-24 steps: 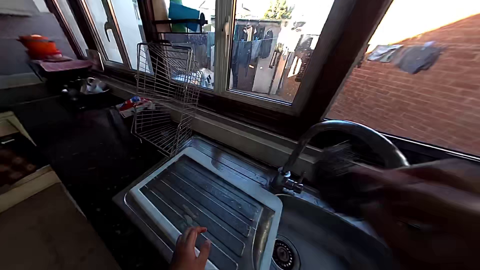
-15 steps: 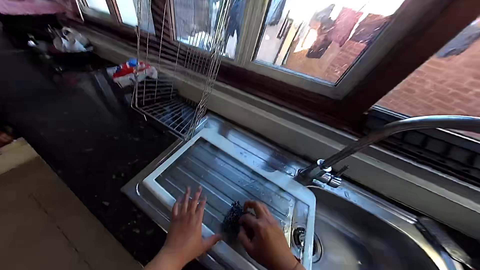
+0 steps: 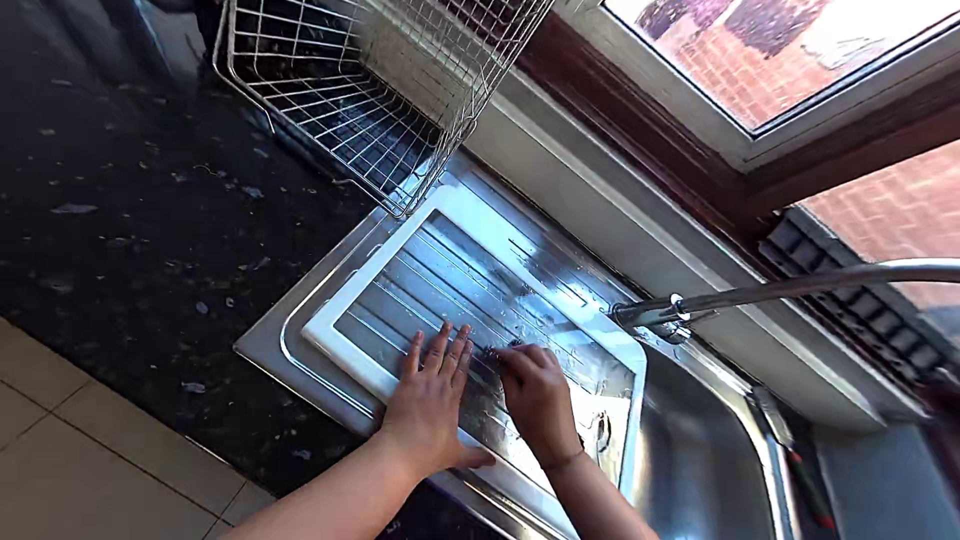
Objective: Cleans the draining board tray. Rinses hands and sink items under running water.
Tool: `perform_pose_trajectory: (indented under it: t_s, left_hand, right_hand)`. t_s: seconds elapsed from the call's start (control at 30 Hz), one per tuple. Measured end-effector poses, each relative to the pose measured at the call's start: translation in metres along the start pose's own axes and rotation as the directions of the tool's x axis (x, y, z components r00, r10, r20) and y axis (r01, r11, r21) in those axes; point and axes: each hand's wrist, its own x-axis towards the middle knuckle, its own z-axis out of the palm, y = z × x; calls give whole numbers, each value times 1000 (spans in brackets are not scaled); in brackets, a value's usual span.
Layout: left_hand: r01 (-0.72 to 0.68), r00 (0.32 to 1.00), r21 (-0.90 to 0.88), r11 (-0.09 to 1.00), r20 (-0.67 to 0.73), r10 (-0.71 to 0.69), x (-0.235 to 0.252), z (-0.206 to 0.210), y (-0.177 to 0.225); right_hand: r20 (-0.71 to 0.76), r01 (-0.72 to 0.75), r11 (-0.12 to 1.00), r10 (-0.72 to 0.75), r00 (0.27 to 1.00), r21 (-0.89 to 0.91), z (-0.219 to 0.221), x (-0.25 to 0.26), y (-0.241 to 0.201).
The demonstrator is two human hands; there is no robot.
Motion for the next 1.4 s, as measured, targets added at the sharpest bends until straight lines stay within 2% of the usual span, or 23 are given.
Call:
perform_pose_trajectory:
  t_s: [0.07,0.17,0.37,0.5,0.57,0.73,0.8,0.9,0.97,1.03,1.13,1.2,1.3,1.4]
  left_hand:
    - [8,1000,-10,1000,28,-8,1,-4,0]
    - [6,1000,-34,999,25,-6,0,-4,-1]
    - [-8,1000,-63,998,8,9,-2,0,-2]
    - [2,995,-105,994,-102,-13,-3,8,-3]
    - [9,994,-117,993,-109,-22,-3,7,-3]
    - [37,998,-73,997,-49,-40,-2,5,0]
    - [59,997,-65,996,-39,-62,-2,4,0]
    - [55,989,-83,995,-130,-65,-2,10,0]
    - [52,988,-78,996,-141,-63,-2,11,0]
    - [56,989,-72,996,-130,-65,-2,10,0]
    - [61,992,-65,996,-106,-67,-2,8,0]
    - [56,985,-63,996,-158,-65,-3,10,-2]
    - [15,942,-49,999,-334,-30,-3,22,-4]
    - [-38,934,-21,999,-356,28,-2,22,-8]
  right_hand:
    - [43,19,1000,-18,999,-10,-6,-29,-10]
    - [32,100,995,-99,995,-15,-11,-59,-13]
    - [-72,125,992,-125,990,-6,19,7,-20]
    - [35,164,986,-164,986,1,-8,-37,4]
    - [47,198,980,-199,979,10,-16,-49,16]
    - [-24,273,958,-272,962,87,13,4,-2]
    - [7,313,941,-316,949,129,15,11,3]
    - [109,348,916,-373,921,197,-12,-28,36]
    - [119,370,906,-398,910,207,-24,-46,57]
    - [81,382,901,-405,911,208,-17,-40,49]
    - [-5,386,897,-395,919,213,13,-3,9]
    - [-18,412,878,-420,907,244,23,9,1]
    - [110,426,853,-475,873,302,-3,-28,27]
    - [115,462,836,-511,852,296,-16,-49,50]
